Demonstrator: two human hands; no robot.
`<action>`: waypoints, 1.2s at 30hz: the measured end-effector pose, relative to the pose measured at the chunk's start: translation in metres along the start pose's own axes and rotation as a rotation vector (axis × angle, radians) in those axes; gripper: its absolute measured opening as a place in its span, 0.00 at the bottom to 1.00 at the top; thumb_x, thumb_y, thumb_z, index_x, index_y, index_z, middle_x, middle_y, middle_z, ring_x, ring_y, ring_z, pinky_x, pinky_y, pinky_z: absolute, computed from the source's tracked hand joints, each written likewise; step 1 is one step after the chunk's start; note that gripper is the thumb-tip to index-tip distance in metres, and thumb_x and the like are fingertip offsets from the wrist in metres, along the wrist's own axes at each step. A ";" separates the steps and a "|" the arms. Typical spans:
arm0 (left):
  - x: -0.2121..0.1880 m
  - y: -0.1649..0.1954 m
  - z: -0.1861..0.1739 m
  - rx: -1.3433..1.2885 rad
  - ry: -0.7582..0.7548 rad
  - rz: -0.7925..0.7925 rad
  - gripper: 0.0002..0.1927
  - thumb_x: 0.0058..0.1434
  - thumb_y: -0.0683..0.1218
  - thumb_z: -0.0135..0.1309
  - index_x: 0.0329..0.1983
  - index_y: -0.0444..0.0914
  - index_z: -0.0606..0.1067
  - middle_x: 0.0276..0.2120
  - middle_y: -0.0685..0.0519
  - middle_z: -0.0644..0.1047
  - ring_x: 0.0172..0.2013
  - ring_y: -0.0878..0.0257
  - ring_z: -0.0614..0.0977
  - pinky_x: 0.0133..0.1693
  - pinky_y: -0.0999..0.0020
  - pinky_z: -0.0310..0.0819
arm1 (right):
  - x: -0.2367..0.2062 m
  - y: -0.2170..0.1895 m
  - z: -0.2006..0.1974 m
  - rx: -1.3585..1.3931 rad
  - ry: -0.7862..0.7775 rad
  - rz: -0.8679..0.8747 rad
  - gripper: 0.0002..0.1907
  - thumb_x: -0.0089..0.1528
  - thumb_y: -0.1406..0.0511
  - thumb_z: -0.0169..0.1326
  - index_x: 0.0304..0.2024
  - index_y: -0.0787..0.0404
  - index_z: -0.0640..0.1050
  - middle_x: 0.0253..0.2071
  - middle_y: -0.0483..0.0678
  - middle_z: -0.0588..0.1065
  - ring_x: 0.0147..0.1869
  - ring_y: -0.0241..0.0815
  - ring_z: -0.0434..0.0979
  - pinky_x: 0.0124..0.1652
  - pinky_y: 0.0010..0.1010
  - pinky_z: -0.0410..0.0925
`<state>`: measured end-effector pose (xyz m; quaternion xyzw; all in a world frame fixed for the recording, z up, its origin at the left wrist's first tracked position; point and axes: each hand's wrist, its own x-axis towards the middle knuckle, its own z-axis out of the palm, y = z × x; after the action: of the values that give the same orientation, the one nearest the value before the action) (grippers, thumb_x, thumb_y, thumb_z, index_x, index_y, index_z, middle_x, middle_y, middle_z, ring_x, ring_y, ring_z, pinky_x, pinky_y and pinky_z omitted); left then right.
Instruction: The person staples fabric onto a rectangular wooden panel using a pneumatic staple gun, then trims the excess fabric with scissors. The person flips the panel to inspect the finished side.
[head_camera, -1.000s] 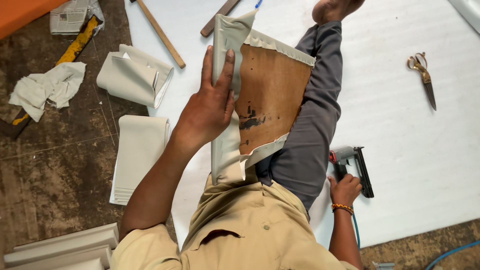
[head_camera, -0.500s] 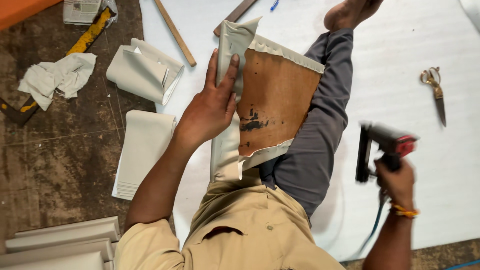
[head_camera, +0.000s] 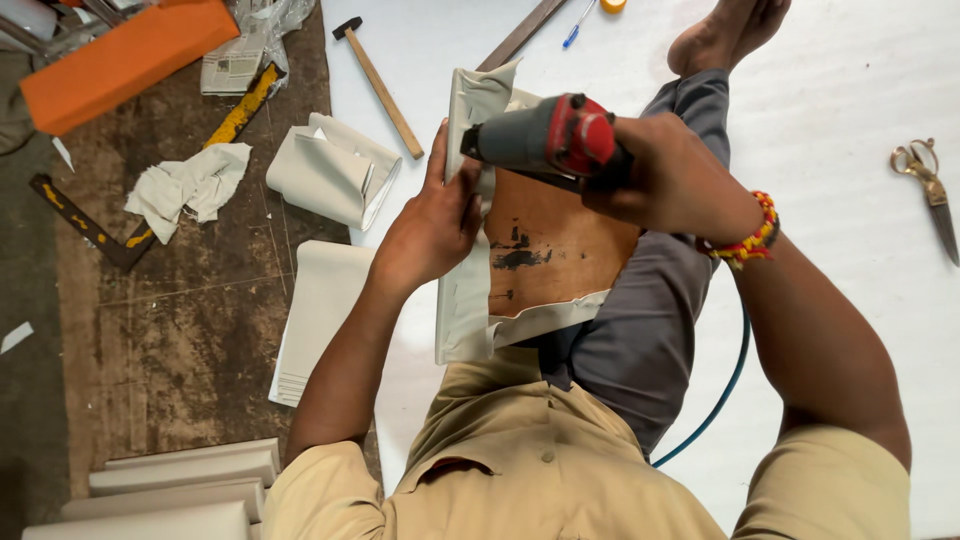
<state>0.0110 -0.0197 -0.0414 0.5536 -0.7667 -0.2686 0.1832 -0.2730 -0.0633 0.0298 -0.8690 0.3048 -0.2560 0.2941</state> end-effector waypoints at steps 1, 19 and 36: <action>0.000 0.000 0.000 0.011 -0.014 -0.015 0.38 0.62 0.39 0.51 0.76 0.48 0.57 0.77 0.38 0.40 0.39 0.40 0.83 0.38 0.53 0.80 | 0.003 0.001 0.002 -0.011 -0.007 0.021 0.19 0.54 0.70 0.65 0.46 0.66 0.76 0.28 0.51 0.77 0.28 0.44 0.77 0.34 0.31 0.71; 0.004 -0.007 0.001 -0.035 0.021 0.071 0.42 0.65 0.39 0.50 0.79 0.56 0.51 0.78 0.36 0.40 0.36 0.48 0.85 0.38 0.58 0.81 | -0.018 0.028 -0.014 -0.072 0.106 0.250 0.19 0.55 0.70 0.65 0.49 0.66 0.79 0.32 0.51 0.79 0.32 0.41 0.79 0.37 0.32 0.71; 0.002 -0.010 0.013 -0.061 0.124 0.100 0.56 0.62 0.34 0.53 0.79 0.50 0.29 0.80 0.40 0.44 0.32 0.54 0.84 0.31 0.63 0.80 | -0.019 0.007 0.015 0.002 0.017 0.068 0.21 0.51 0.71 0.64 0.46 0.65 0.77 0.27 0.52 0.74 0.27 0.49 0.74 0.33 0.34 0.69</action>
<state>0.0105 -0.0213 -0.0576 0.5244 -0.7721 -0.2476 0.2601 -0.2796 -0.0496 0.0095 -0.8555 0.3364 -0.2534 0.3012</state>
